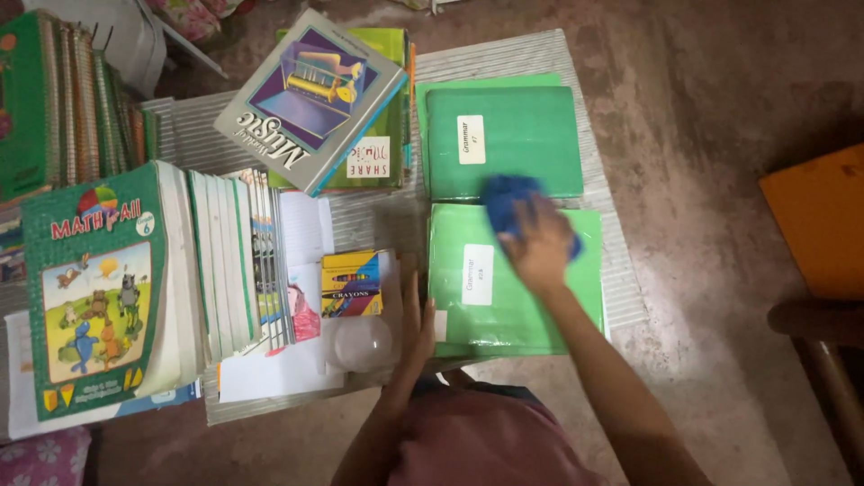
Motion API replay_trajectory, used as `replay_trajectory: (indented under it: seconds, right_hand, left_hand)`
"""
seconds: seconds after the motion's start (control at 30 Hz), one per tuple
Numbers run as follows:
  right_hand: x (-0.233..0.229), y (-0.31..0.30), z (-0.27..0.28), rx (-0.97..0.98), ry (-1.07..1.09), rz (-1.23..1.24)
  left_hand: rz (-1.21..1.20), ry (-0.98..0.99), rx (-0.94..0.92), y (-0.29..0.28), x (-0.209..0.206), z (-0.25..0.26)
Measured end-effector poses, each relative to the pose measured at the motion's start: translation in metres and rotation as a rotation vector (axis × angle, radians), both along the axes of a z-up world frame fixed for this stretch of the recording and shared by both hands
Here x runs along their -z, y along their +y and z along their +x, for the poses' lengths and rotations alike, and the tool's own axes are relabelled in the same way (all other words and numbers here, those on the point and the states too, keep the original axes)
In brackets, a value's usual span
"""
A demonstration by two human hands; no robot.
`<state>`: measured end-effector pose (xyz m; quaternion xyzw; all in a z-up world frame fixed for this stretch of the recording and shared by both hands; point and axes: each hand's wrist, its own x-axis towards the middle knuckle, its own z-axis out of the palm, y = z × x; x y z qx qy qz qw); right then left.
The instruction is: Wiping the covers of green folders with a blue cloth.
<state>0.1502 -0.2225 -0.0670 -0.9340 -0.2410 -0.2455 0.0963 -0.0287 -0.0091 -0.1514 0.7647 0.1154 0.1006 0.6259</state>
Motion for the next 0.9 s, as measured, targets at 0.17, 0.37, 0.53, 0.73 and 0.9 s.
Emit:
replay_trajectory:
  seconds: [0.17,0.37,0.53,0.73,0.9]
  right_hand:
    - [0.01,-0.077,-0.066,0.338,0.2,-0.038]
    - [-0.014,-0.018,-0.141,0.051,0.14,-0.088]
    - [0.002,0.07,-0.115,-0.239,0.278,-0.133]
    - [0.004,0.056,-0.025,-0.083,0.166,-0.066]
    - [0.005,-0.029,-0.019,0.213,0.188,-0.031]
  left_hand:
    - [0.081,0.011,-0.008,0.0,-0.001,-0.005]
    - [0.083,0.028,0.002,-0.003,-0.01,-0.006]
    - [0.015,0.093,-0.04,-0.003,0.041,-0.007]
    - [0.137,-0.038,0.031,0.003,-0.035,0.005]
    - [0.09,-0.024,0.041,0.002,-0.041,0.002]
